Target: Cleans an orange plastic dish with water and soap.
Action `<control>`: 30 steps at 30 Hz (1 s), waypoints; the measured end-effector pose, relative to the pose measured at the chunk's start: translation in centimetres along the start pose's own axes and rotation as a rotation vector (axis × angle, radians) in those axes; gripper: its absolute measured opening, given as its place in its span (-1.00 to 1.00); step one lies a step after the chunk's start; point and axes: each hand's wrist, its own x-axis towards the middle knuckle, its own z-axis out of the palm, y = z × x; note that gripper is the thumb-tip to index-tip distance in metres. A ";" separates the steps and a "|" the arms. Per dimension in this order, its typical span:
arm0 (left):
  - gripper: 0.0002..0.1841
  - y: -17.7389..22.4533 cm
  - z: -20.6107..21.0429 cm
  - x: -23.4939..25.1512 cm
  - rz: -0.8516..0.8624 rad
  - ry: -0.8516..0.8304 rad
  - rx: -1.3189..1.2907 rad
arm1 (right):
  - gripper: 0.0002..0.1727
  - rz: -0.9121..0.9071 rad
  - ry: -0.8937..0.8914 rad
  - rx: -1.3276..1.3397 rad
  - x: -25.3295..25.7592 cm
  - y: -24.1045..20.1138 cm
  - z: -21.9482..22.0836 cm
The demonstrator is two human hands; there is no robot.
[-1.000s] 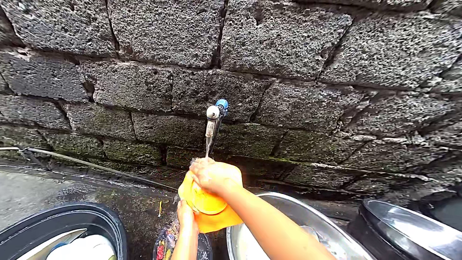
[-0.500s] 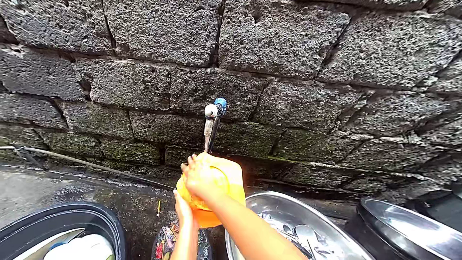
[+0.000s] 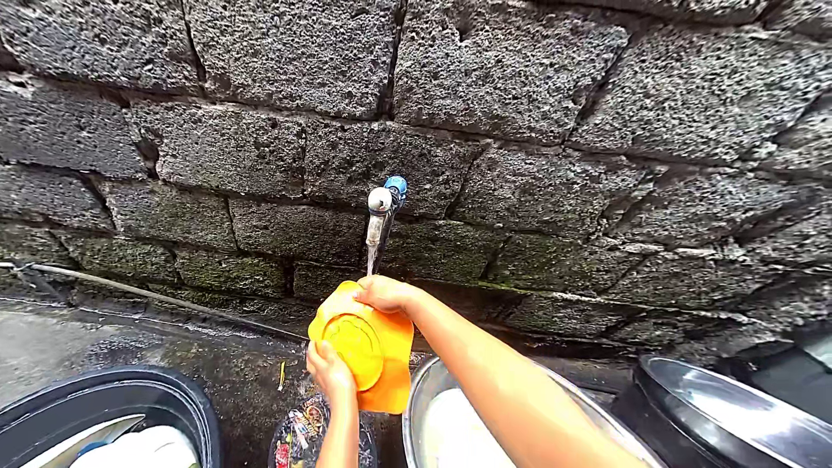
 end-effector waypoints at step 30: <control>-0.38 4.1 -1.5 -1.0 -0.214 -0.212 -0.530 | -0.31 0.020 0.406 -0.279 3.4 5.8 8.2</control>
